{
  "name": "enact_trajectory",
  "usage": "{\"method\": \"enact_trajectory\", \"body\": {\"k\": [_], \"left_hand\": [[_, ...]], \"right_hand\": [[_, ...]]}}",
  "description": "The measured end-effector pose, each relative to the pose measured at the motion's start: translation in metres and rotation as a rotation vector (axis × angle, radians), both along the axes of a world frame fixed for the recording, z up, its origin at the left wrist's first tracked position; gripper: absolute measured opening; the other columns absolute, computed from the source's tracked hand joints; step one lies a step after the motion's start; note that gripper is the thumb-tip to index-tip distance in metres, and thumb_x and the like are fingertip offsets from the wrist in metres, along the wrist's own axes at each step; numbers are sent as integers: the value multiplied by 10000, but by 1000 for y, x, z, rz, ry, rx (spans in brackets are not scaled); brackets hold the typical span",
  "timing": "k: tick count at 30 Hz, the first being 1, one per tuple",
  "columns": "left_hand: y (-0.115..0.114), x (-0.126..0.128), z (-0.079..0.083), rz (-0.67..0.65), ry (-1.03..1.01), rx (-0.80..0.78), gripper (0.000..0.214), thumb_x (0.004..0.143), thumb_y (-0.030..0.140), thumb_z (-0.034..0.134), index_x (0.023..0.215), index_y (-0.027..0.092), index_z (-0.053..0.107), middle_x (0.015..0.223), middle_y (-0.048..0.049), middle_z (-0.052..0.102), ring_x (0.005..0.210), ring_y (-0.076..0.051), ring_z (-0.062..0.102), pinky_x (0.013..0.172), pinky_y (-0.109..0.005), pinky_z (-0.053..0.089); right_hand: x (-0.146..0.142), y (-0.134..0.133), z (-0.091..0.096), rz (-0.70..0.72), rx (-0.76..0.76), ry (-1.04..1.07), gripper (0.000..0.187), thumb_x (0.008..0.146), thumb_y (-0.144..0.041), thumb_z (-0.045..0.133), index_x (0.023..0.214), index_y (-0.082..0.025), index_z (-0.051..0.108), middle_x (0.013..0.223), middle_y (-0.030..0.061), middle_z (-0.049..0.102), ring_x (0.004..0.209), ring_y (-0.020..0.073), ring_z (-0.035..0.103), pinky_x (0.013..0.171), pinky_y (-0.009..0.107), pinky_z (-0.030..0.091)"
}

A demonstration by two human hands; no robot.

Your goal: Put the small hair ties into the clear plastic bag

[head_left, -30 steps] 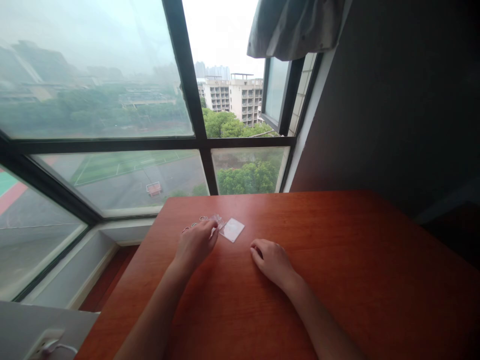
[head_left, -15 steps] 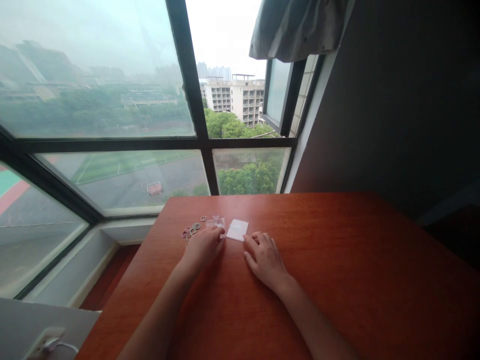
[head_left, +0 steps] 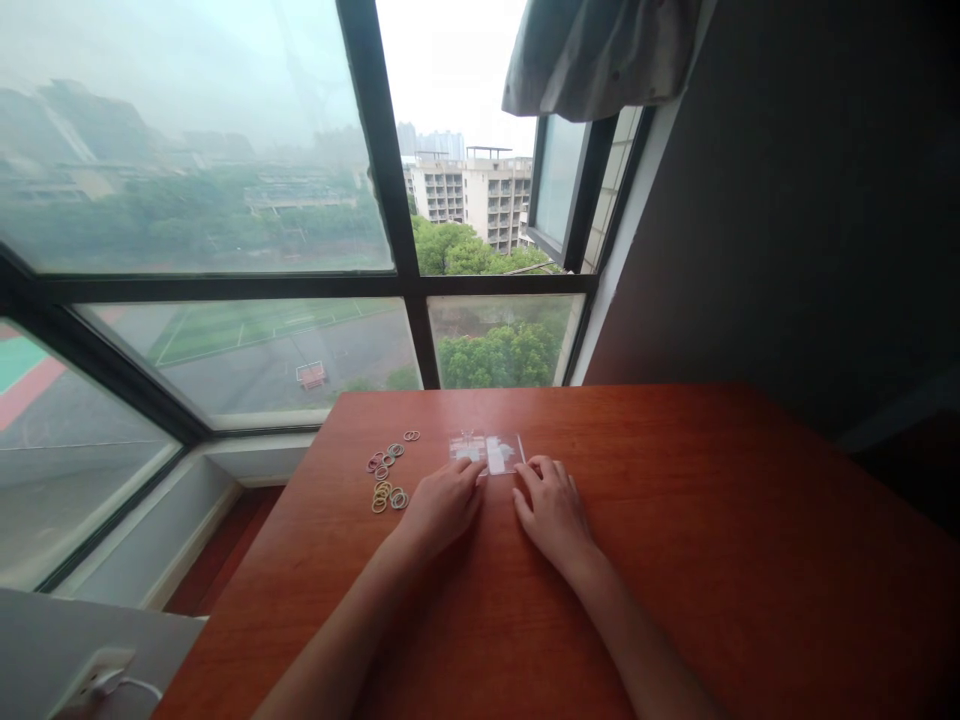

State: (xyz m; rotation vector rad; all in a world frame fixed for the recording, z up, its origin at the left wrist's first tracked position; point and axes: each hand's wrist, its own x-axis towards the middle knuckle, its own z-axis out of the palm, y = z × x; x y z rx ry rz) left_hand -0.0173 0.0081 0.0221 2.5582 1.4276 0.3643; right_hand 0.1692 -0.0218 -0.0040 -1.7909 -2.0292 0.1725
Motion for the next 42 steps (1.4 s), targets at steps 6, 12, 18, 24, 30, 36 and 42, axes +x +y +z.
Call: {"method": "enact_trajectory", "body": {"k": [6, 12, 18, 24, 30, 36, 42], "left_hand": [[23, -39, 4, 286, -131, 181, 302, 912, 301, 430, 1150, 235, 604, 1055, -68, 643, 990, -217, 582, 848, -302, 451], [54, -95, -15, 432, -114, 202, 349, 880, 397, 457, 1105, 215, 652, 1142, -78, 635, 1133, -253, 533, 995, -387, 410], [53, -94, -23, 241, -111, 78, 353, 890, 405, 450, 1116, 234, 660, 1151, -69, 661, 1143, -231, 543, 1044, -418, 374], [48, -92, -16, 182, -345, -21, 356, 877, 405, 449, 1050, 207, 689, 1007, -73, 707, 1009, -228, 616, 959, -402, 470], [14, -92, -12, 226, -445, -117, 295, 857, 397, 496, 959, 195, 686, 1010, -71, 706, 976, -235, 622, 905, -375, 493], [-23, -66, -13, 165, -430, -99, 208, 859, 311, 506, 868, 200, 683, 971, -61, 678, 958, -211, 599, 894, -333, 476], [-37, -10, -15, 150, -447, -73, 173, 847, 223, 490, 836, 196, 661, 921, -68, 662, 921, -215, 576, 855, -339, 460]], "right_hand": [[3, 3, -4, -20, 2, 29, 380, 870, -269, 503, 1242, -212, 549, 1159, 113, 539, 1031, 252, 492, 892, 372, 411], [3, 4, -6, -23, 5, 48, 400, 863, -269, 508, 1258, -206, 536, 1174, 111, 543, 1045, 252, 499, 909, 368, 415], [4, 5, -8, -6, 16, 72, 401, 863, -268, 508, 1258, -202, 536, 1174, 112, 551, 1047, 250, 503, 914, 366, 418], [5, 7, -11, 7, 18, 119, 393, 859, -254, 506, 1246, -196, 546, 1157, 108, 571, 1038, 247, 507, 910, 364, 425], [6, 9, -12, 11, 35, 173, 386, 856, -239, 504, 1233, -178, 554, 1144, 107, 578, 1035, 242, 510, 918, 348, 423], [6, 10, -11, 11, 36, 196, 383, 847, -221, 506, 1224, -177, 559, 1135, 97, 582, 1032, 240, 507, 943, 347, 412], [7, 11, -14, 9, 45, 191, 382, 842, -217, 510, 1217, -168, 564, 1131, 100, 585, 1034, 238, 507, 942, 342, 412]]}}
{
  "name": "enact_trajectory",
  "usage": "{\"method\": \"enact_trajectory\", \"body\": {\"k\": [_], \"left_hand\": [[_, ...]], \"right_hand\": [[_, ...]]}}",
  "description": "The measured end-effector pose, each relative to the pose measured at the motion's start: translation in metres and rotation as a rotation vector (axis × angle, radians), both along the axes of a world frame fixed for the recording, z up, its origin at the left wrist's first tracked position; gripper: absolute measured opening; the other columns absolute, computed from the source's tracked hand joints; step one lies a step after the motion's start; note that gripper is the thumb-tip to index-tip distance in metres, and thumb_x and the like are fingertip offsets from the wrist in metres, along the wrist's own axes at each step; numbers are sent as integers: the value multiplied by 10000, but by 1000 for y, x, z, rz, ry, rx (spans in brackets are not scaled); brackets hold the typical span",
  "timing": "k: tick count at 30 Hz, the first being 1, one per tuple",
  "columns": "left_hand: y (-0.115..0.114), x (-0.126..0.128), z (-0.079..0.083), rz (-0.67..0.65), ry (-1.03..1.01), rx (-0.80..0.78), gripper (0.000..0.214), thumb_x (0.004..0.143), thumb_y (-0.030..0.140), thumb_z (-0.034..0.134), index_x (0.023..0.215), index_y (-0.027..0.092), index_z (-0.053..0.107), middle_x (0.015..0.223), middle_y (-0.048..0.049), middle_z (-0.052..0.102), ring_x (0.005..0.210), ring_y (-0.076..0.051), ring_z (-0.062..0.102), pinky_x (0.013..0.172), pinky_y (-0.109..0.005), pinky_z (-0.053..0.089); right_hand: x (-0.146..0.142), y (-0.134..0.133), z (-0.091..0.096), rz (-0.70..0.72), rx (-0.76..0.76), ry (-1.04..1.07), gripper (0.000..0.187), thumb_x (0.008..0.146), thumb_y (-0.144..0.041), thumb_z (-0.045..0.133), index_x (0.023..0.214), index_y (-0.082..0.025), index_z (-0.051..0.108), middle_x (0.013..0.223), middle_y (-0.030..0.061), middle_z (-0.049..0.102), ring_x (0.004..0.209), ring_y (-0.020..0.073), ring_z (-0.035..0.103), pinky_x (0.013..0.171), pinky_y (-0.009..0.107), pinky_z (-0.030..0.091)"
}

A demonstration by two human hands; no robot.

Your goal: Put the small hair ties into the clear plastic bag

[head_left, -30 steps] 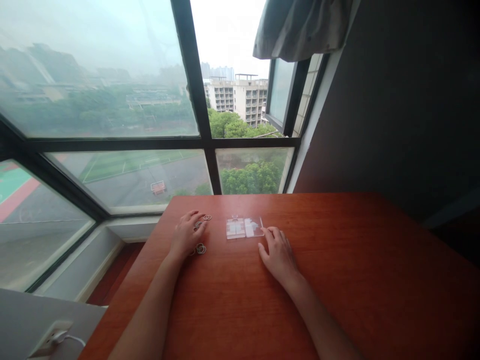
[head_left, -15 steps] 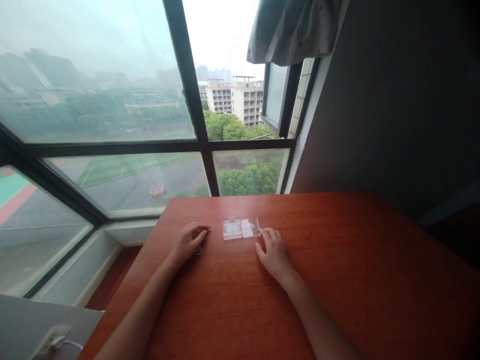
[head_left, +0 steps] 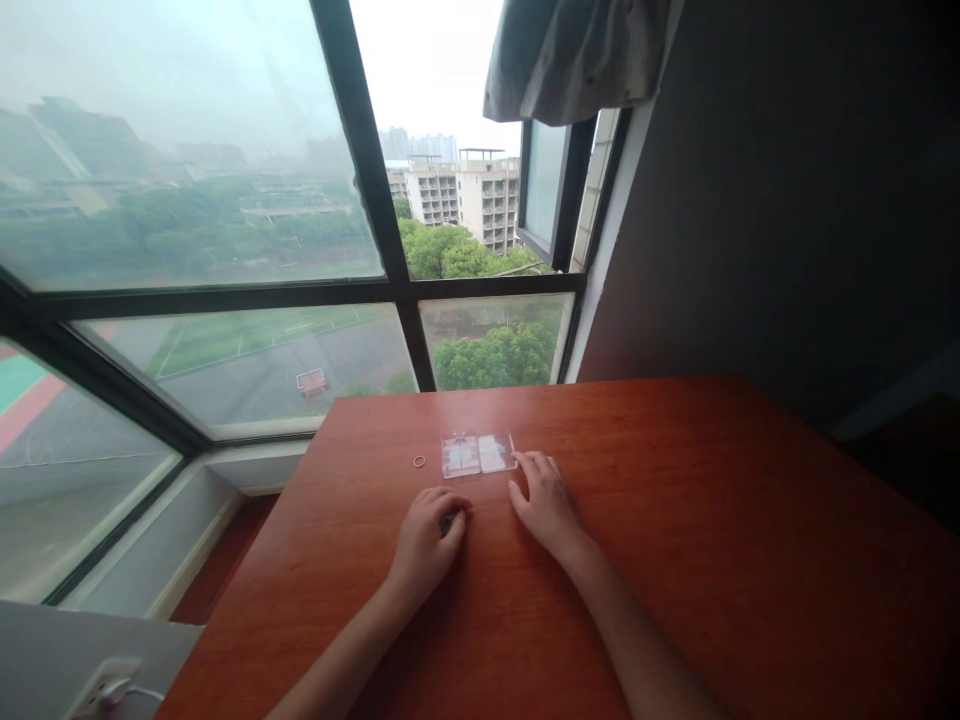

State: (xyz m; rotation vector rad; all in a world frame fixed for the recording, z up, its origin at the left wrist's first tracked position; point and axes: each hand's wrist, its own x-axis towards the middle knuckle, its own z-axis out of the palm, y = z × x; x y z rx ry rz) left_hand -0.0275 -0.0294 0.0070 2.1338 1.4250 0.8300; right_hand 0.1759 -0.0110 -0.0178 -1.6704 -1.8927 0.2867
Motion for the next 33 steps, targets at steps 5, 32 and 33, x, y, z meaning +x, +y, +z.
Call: {"method": "enact_trajectory", "body": {"k": [5, 32, 33], "left_hand": [[0, 46, -6, -115, 6, 59, 168, 800, 118, 512, 856, 196, 650, 912, -52, 651, 910, -207, 553, 856, -341, 439], [4, -26, 12, -209, 270, 0, 223, 884, 292, 520, 1077, 224, 609, 1060, -74, 557, 966, -212, 542, 877, -349, 456], [1, -21, 13, -235, 263, -10, 249, 852, 303, 578, 1089, 231, 602, 1073, -72, 551, 973, -216, 538, 880, -352, 457]], "right_hand": [[2, 1, -7, 15, 25, 10, 386, 838, -205, 504, 1217, -160, 561, 1116, 103, 590, 1026, 245, 510, 929, 363, 423], [7, 4, -8, 24, 78, 72, 374, 802, -140, 501, 1164, -182, 584, 1073, 95, 600, 987, 235, 524, 889, 369, 454], [7, 4, -8, 23, 82, 74, 373, 802, -140, 501, 1163, -182, 584, 1072, 95, 600, 987, 235, 524, 888, 369, 455]]}}
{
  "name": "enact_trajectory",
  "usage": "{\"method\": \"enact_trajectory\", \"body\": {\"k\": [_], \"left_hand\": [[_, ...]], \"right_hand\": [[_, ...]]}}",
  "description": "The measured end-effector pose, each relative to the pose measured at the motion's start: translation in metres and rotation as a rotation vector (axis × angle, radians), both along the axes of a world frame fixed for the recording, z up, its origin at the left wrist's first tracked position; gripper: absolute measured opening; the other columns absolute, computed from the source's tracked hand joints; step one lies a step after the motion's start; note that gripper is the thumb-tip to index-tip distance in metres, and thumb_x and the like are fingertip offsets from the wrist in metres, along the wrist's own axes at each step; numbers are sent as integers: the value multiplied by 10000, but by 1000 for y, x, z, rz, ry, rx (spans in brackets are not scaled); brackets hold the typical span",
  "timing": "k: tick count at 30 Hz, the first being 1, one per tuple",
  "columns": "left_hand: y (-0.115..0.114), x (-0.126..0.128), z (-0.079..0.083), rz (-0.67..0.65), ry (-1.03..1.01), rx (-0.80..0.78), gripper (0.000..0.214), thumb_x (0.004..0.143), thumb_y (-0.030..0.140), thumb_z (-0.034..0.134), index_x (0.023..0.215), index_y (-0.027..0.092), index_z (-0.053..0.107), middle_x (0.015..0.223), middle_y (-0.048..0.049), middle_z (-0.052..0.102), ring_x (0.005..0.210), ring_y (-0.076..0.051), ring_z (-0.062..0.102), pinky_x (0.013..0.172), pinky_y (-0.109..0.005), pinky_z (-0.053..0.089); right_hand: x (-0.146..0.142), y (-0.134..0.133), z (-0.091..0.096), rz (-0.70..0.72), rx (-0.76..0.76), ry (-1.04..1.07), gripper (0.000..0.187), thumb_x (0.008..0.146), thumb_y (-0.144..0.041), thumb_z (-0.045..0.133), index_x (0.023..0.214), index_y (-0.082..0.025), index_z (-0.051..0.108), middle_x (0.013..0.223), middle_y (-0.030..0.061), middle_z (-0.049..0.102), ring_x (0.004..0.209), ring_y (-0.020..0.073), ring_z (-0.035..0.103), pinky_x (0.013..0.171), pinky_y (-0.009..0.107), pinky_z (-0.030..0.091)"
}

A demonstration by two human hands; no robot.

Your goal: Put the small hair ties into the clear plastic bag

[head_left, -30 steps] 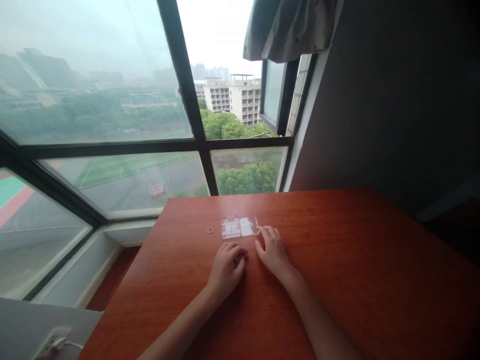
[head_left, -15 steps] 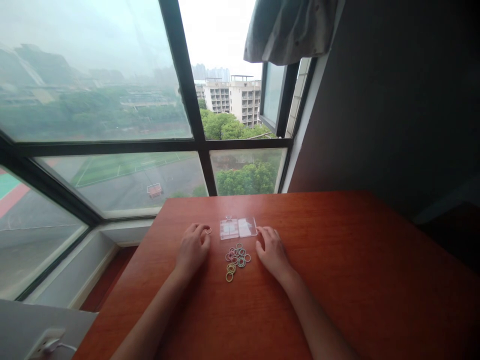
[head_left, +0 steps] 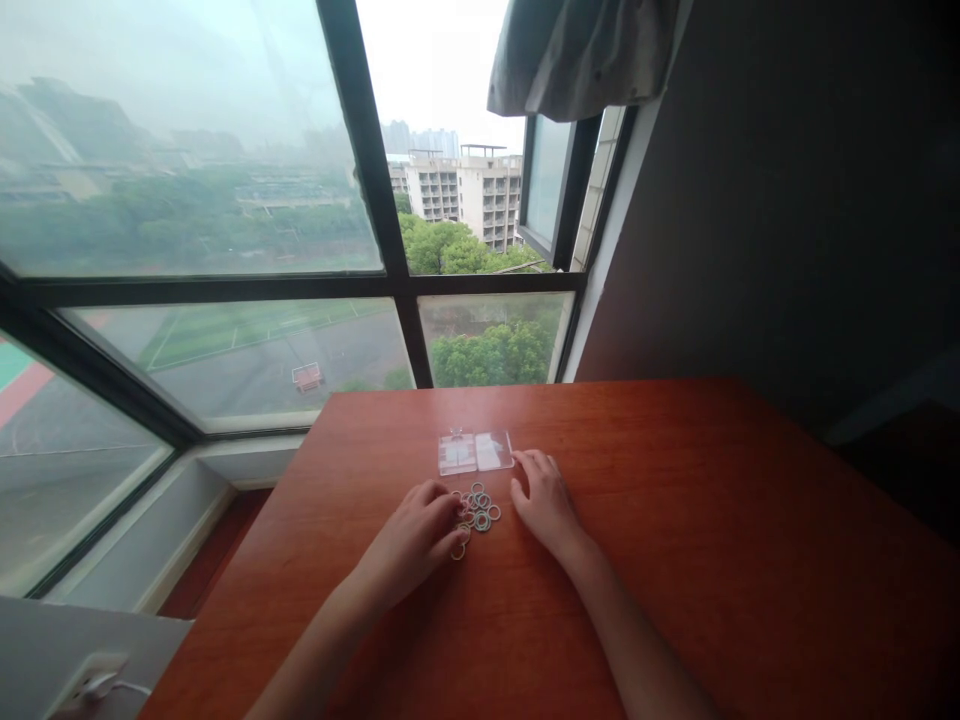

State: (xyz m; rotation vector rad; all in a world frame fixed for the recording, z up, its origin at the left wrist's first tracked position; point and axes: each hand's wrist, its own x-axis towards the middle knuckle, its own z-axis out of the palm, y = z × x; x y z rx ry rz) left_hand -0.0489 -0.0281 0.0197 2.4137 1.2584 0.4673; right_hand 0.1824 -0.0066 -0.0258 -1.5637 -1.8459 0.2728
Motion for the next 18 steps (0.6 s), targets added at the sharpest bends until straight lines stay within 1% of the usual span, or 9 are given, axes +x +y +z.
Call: {"method": "enact_trajectory", "body": {"k": [2, 4, 7, 10, 12, 14, 16, 18], "left_hand": [[-3, 9, 0, -34, 7, -17, 340, 782, 283, 669, 1109, 241, 588, 1108, -68, 540, 1001, -230, 528, 893, -364, 456], [-3, 17, -1, -55, 7, -13, 379, 757, 248, 691, 1118, 243, 579, 1119, -68, 536, 1014, -234, 524, 900, -367, 456], [-1, 26, -1, -84, -2, -6, 319, 786, 192, 635, 1097, 234, 579, 1094, -66, 544, 997, -218, 530, 897, -351, 459], [0, 30, 4, -108, 12, -4, 280, 819, 164, 565, 1089, 235, 572, 1098, -61, 548, 1002, -205, 532, 899, -333, 454], [-2, 28, 7, -72, 58, -1, 291, 816, 170, 557, 1099, 239, 563, 1114, -61, 544, 1016, -209, 534, 896, -328, 449], [-5, 22, 10, 9, 127, -10, 330, 792, 194, 584, 1117, 239, 552, 1107, -64, 543, 1006, -216, 551, 877, -323, 449], [-8, 15, 11, 68, 207, -53, 371, 761, 243, 624, 1125, 245, 549, 1058, -56, 563, 946, -219, 583, 821, -308, 455], [-11, 10, 11, 70, 260, -110, 335, 752, 259, 628, 1082, 257, 573, 986, -39, 601, 871, -215, 606, 747, -282, 447]], "right_hand": [[0, 0, 0, 1, 3, 4, 372, 802, -137, 498, 1162, -178, 583, 1070, 96, 598, 988, 237, 522, 891, 372, 455], [0, -1, 0, 3, 5, 8, 373, 804, -135, 496, 1165, -170, 581, 1068, 99, 596, 991, 240, 520, 899, 375, 452], [0, 0, -1, 10, 12, 16, 370, 801, -133, 501, 1161, -166, 582, 1066, 99, 596, 993, 241, 522, 901, 375, 452], [1, 0, 1, 6, 24, 42, 332, 799, -131, 505, 1114, -175, 603, 1045, 91, 599, 974, 230, 539, 884, 354, 457], [2, 0, 4, 4, 16, 74, 271, 810, -128, 493, 1040, -183, 626, 995, 76, 607, 914, 204, 565, 844, 317, 464], [2, -2, 8, 30, -17, 93, 215, 827, -130, 482, 957, -192, 641, 920, 50, 614, 809, 168, 582, 777, 273, 465], [1, -5, 13, 79, -60, 76, 183, 836, -140, 489, 903, -202, 647, 860, 28, 618, 729, 143, 579, 720, 245, 454], [-2, -9, 18, 112, -88, 24, 167, 838, -151, 507, 882, -215, 655, 844, 20, 627, 737, 142, 585, 711, 236, 439]]}}
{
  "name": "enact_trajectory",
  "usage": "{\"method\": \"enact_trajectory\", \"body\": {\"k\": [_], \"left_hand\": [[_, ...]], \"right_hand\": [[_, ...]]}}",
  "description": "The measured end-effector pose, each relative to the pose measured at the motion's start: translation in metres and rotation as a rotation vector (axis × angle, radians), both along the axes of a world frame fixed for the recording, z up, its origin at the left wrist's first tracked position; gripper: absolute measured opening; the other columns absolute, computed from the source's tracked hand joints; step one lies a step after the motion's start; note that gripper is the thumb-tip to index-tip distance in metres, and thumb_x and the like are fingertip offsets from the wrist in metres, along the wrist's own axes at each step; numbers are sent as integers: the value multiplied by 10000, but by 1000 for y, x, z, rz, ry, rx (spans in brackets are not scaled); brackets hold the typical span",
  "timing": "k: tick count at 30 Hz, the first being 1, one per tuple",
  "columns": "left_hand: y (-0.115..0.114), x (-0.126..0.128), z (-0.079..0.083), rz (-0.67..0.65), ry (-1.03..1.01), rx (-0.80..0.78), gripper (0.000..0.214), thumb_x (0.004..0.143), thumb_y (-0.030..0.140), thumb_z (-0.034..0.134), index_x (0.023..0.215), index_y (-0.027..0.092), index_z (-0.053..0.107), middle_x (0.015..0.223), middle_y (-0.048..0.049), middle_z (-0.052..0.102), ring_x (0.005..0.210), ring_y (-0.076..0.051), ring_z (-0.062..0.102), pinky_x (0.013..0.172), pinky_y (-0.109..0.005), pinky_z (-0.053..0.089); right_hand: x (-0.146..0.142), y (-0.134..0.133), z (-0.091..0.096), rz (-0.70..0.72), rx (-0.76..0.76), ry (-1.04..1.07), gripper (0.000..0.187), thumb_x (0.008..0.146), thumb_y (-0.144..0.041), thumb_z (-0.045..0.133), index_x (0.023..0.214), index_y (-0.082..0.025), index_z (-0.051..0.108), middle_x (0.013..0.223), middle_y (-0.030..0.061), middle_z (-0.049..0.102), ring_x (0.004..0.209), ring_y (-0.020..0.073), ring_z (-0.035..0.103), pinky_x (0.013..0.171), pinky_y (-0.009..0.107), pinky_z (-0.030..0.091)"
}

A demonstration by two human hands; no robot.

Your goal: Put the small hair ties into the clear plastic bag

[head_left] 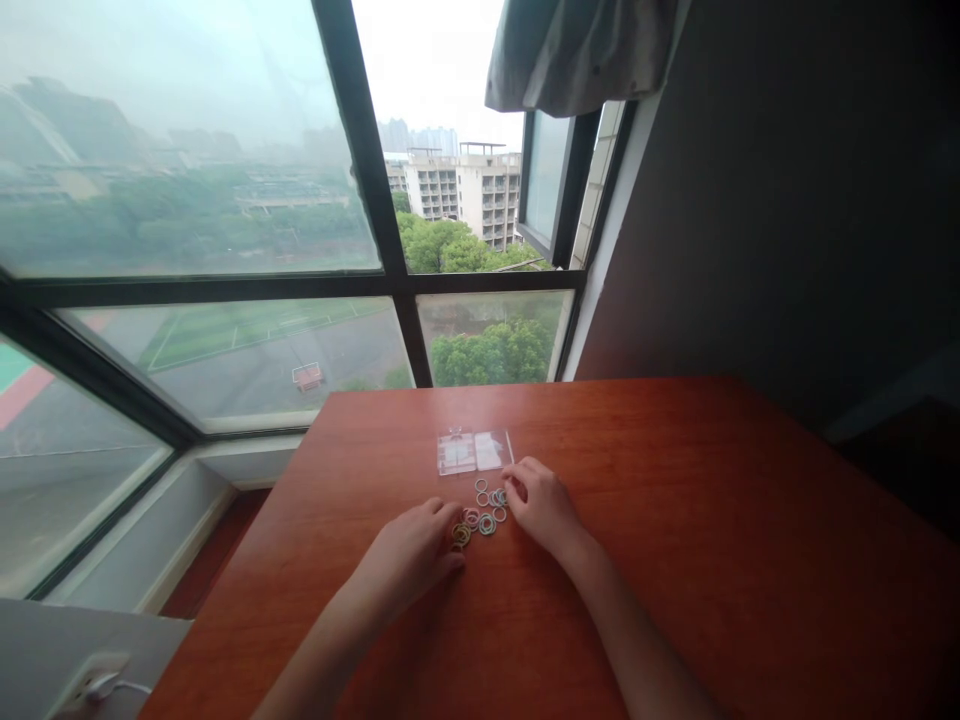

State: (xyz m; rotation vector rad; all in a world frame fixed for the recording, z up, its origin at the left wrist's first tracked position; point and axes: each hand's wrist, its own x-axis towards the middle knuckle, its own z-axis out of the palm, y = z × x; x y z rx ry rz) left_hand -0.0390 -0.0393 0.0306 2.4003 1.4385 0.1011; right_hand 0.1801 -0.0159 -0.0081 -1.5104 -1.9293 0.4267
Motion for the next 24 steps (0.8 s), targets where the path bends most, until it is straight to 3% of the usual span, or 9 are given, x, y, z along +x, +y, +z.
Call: {"method": "enact_trajectory", "body": {"k": [8, 11, 16, 24], "left_hand": [[5, 10, -12, -9, -120, 16, 139, 815, 176, 506, 900, 224, 604, 877, -42, 663, 799, -204, 623, 682, -257, 413], [10, 17, -15, 1, -179, 40, 146, 846, 204, 491, 927, 218, 612, 888, -45, 665, 805, -197, 623, 695, -255, 420], [14, 22, -10, 10, -222, 55, 254, 854, 219, 489, 1079, 232, 607, 909, -43, 674, 756, -175, 620, 671, -245, 424], [30, 16, 1, 57, -241, 123, 226, 848, 210, 481, 1033, 207, 611, 889, -46, 649, 762, -170, 603, 687, -248, 435]], "right_hand": [[-7, -8, 10, 69, -56, -138, 152, 814, -149, 550, 844, -233, 673, 847, 12, 668, 813, 160, 593, 731, 243, 422], [-5, -9, 12, 95, -56, -134, 147, 816, -152, 550, 842, -225, 674, 849, 13, 679, 805, 158, 599, 726, 243, 423], [-5, -9, 14, 167, -55, -71, 157, 833, -157, 539, 860, -225, 678, 880, 10, 696, 849, 158, 616, 765, 242, 433], [-11, -9, 14, 93, -16, -67, 276, 870, -170, 513, 1088, -264, 653, 1006, 31, 666, 939, 170, 596, 834, 251, 437]]}}
